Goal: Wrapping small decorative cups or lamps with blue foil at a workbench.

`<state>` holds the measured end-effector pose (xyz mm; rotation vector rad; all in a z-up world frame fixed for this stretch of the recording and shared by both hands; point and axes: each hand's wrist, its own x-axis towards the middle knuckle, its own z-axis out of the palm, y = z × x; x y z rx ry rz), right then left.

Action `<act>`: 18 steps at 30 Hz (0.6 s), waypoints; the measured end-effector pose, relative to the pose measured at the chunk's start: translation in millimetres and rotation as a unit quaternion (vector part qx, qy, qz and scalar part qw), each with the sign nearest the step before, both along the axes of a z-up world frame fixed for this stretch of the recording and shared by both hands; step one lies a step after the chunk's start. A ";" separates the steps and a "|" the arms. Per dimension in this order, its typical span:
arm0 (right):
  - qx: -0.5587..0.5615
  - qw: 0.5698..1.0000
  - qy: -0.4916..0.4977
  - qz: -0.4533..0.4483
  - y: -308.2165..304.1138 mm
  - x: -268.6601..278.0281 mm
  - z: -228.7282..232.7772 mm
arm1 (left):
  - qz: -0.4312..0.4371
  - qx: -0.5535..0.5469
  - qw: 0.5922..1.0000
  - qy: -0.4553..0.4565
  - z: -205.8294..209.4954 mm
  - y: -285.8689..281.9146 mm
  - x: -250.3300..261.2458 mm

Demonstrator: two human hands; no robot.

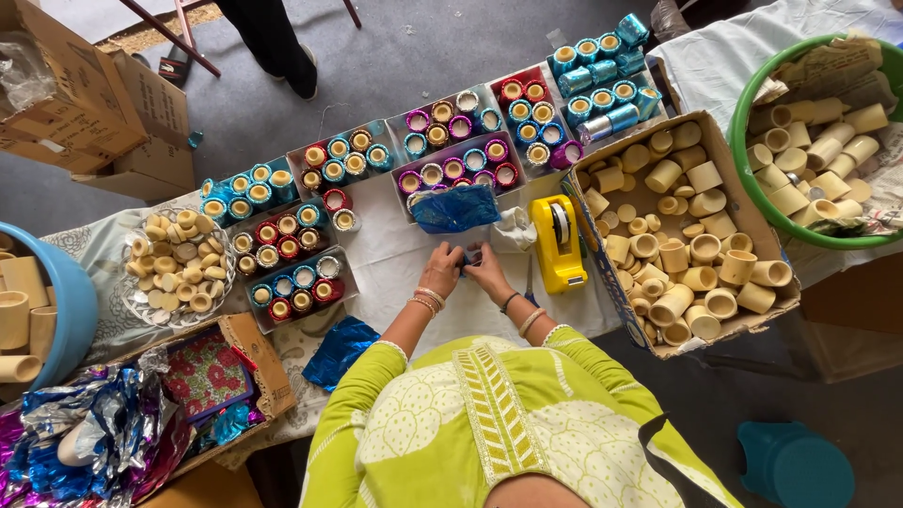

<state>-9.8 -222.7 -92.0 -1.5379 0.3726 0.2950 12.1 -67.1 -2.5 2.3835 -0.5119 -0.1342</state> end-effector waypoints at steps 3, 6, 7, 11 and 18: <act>-0.050 0.999 -0.004 -0.017 9.2 0.3 2.2 | -0.008 0.003 1.000 0.000 -3.8 2.0 -1.1; -0.032 0.998 0.021 -0.047 12.9 1.1 -1.2 | -0.019 -0.075 0.997 -0.006 4.6 12.2 -1.4; -0.032 0.998 0.021 -0.046 13.3 0.8 -1.7 | -0.018 -0.075 0.997 -0.006 8.2 14.4 -2.9; -0.042 0.998 0.007 -0.044 14.3 -0.2 -3.4 | 0.096 -0.194 0.974 0.061 4.0 22.7 -12.1; -0.020 0.998 0.017 -0.050 13.7 -1.2 -1.4 | 0.126 -0.139 0.981 0.049 -20.4 15.7 -20.2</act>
